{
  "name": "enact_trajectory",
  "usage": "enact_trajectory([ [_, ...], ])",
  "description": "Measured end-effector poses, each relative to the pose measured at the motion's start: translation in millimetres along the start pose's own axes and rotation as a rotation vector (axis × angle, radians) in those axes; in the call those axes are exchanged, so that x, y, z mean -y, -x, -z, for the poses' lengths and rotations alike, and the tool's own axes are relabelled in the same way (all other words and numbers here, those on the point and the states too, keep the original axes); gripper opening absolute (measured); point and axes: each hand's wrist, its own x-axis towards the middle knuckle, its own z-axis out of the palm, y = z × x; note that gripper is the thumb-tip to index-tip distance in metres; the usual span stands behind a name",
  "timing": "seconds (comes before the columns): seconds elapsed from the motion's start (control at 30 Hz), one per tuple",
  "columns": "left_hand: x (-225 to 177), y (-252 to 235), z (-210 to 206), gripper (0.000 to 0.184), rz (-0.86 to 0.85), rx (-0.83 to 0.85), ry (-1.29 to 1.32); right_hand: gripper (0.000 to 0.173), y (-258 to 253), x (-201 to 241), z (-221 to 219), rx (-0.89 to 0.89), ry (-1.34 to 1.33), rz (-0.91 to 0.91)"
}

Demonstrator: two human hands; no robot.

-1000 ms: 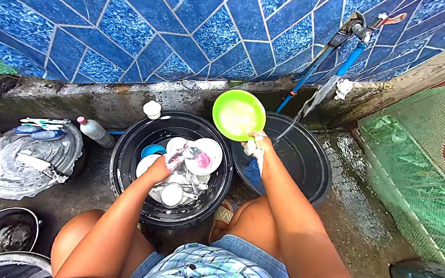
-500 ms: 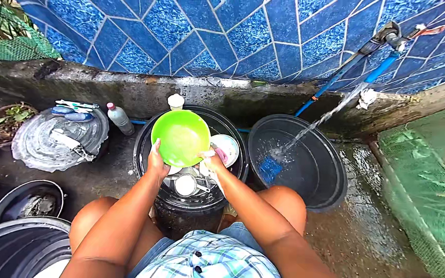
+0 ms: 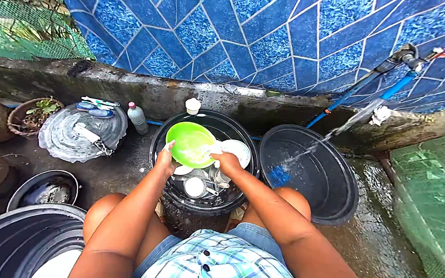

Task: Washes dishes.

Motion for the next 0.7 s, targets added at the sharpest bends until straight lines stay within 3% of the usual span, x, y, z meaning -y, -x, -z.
enact_trajectory([
  [0.13,33,12,-18,0.04,-0.173,0.017,0.074,0.031,7,27,-12,-0.188,-0.089,0.117],
  [0.23,47,17,-32,0.037,-0.152,0.003,0.166,0.039,10,54,-22,-0.223,-0.183,0.125],
  [0.33,24,7,-21,0.04,-0.087,-0.035,0.068,0.051,4,35,-8,-0.108,-0.134,0.067],
  [0.43,-4,3,-14,0.038,-0.083,0.079,-0.079,0.046,-6,-4,-2,-0.293,-0.081,0.112],
  [0.57,27,15,-40,0.041,-0.263,0.111,0.063,0.027,2,22,-12,-0.524,-0.109,0.263],
  [0.7,25,5,-46,0.039,-0.178,0.014,0.057,0.042,1,5,-15,-0.392,-0.101,0.199],
])
